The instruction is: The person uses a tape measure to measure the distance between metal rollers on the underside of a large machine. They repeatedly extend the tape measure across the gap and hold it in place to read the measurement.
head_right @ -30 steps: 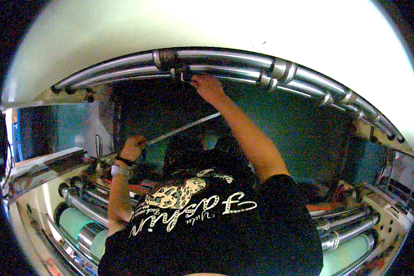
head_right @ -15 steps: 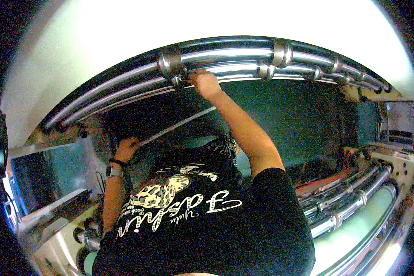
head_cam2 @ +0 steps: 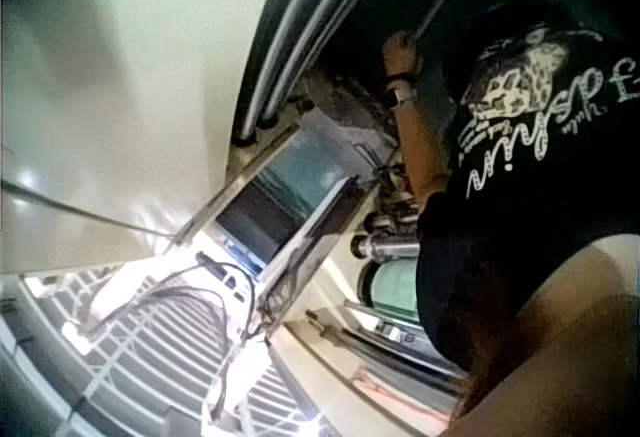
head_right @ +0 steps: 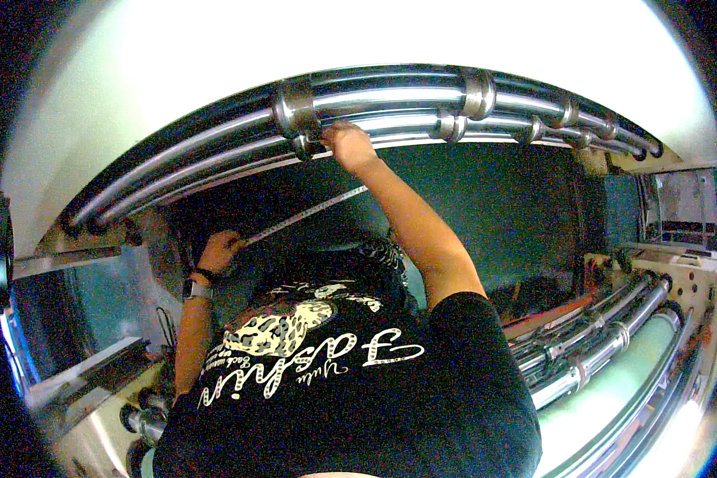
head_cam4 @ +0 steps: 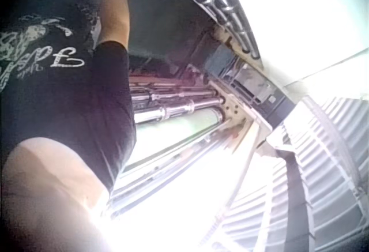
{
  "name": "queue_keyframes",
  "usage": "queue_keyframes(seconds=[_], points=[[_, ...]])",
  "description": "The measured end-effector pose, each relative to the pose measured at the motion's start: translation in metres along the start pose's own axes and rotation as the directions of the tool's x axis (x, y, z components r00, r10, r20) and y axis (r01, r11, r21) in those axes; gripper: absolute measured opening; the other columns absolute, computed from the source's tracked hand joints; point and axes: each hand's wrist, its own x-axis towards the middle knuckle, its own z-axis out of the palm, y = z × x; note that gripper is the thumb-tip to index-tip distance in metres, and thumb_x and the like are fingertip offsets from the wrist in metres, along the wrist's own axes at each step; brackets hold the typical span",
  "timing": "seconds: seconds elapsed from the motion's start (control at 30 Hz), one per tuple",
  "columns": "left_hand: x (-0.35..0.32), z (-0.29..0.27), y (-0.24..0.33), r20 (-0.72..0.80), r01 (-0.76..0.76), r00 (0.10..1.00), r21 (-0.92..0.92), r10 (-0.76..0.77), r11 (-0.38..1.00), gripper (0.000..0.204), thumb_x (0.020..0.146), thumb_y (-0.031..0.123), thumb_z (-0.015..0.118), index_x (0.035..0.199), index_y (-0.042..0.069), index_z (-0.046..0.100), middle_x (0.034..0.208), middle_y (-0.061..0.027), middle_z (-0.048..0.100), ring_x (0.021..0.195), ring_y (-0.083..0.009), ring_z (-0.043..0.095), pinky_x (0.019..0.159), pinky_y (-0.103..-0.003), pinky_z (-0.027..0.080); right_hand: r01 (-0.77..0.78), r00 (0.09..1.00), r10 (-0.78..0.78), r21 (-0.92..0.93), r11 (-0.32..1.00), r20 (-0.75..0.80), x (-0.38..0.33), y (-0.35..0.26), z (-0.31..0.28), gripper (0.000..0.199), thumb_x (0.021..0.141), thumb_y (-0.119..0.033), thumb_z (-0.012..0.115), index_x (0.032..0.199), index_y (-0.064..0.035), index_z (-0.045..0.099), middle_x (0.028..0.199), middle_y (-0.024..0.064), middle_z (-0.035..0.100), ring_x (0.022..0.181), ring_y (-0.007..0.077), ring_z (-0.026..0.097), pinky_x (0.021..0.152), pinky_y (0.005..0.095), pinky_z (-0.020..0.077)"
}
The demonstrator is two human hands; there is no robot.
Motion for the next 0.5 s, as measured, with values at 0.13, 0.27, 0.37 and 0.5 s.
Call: queue_keyframes(seconds=[0.13,0.27,0.37,0.5], points=[[-0.007,0.008,-0.008,-0.021,0.053,0.998,-0.019,-0.054,0.998,0.017,0.074,0.017,0.056,0.075,-0.001,0.058,0.074,-0.0176,0.056,0.071,-0.0343,0.054,0.062,-0.038,0.042,0.059,0.998,-0.059,0.0,0.998,-0.024,0.0,0.008,0.0,0.009,0.074,-0.014,0.058,0.078,-0.0061,0.056,0.078,0.0125,0.052,0.077,0.0312,0.053,0.066,0.0393,0.0445],[-0.017,0.015,-0.016,-0.045,0.122,0.991,-0.031,-0.123,0.992,0.018,0.074,0.017,0.057,0.074,-0.001,0.058,0.073,-0.0182,0.056,0.071,-0.0338,0.054,0.062,-0.038,0.042,0.138,0.988,-0.137,0.005,0.99,-0.066,-0.001,0.009,-0.006,0.01,0.073,-0.015,0.059,0.076,-0.0055,0.056,0.077,0.0118,0.052,0.076,0.0307,0.053,0.066,0.0393,0.0439],[-0.02,0.02,-0.016,-0.101,0.115,0.988,-0.036,-0.118,0.993,0.018,0.074,0.017,0.057,0.073,-0.001,0.057,0.071,-0.0182,0.056,0.07,-0.0337,0.054,0.061,-0.038,0.041,0.108,0.993,-0.108,0.005,0.994,0.049,-0.001,0.015,-0.005,0.015,0.075,-0.019,0.055,0.083,-0.0067,0.058,0.084,0.0131,0.055,0.084,0.0301,0.054,0.076,0.0394,0.0434],[-0.019,0.018,-0.012,-0.108,0.125,0.986,-0.048,-0.13,0.991,0.018,0.074,0.018,0.057,0.072,0.0,0.057,0.07,-0.018,0.055,0.069,-0.0339,0.054,0.06,-0.039,0.041,0.14,0.99,-0.14,-0.021,0.99,-0.034,0.002,0.02,0.002,0.008,0.074,-0.014,0.058,0.077,-0.0061,0.057,0.077,0.0112,0.053,0.076,0.0305,0.053,0.067,0.0393,0.0435]])
